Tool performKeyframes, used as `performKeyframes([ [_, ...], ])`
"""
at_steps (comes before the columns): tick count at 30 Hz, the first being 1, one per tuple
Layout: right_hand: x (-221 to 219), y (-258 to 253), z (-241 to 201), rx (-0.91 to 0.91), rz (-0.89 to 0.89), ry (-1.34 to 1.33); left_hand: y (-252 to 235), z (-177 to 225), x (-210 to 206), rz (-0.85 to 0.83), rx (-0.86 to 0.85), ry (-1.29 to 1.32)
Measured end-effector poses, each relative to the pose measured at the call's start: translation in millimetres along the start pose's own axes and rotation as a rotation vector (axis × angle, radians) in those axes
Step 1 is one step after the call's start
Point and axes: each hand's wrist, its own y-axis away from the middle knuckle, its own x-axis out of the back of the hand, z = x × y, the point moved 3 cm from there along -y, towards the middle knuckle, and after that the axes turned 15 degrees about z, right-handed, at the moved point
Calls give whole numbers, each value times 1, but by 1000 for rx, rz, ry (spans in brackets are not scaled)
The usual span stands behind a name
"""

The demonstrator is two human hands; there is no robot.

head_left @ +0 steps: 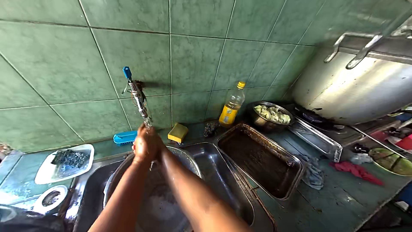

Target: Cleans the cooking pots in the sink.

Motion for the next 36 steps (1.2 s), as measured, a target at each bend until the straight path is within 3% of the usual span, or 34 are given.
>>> performKeyframes([
  [2, 20, 19, -9, 26, 47, 96, 19, -2, -1, -29, -328, -101],
  [4, 21, 20, -17, 79, 81, 251, 19, -6, 2, -3, -510, -124],
  [7, -7, -3, -19, 322, -25, 564, -15, -9, 17, -96, -346, -160],
  [9, -23, -23, -28, 612, -29, 786, -32, -6, 22, -190, 32, -89],
  [12, -26, -23, -53, 538, 40, 859, -23, -9, 22, -177, 562, 269],
  [14, -23, -24, -54, 438, 64, 877, -9, -13, 18, -111, 679, 417],
  [16, -22, -26, -48, 437, 38, 962, 0, -24, 20, -19, 560, 134],
  [17, -23, -26, -46, 469, -8, 1068, 1, -29, 24, -3, 393, -130],
  [19, -29, -26, -42, 473, -97, 1303, 6, -31, 35, -56, 78, -514],
  [21, -35, -28, -39, 412, -135, 1440, 6, -35, 38, -153, -48, -669],
  [25, -37, -23, -39, 377, -208, 1556, 5, -40, 48, -355, -29, -852],
  [29, -31, -27, -42, 379, -219, 1697, 14, -57, 73, -324, 33, -808],
  [33, -39, -37, -45, 406, -240, 1782, 38, -56, 105, -262, 315, -779],
  [36, -60, -35, -40, 501, -378, 1858, 52, -44, 121, -407, 477, -812],
])
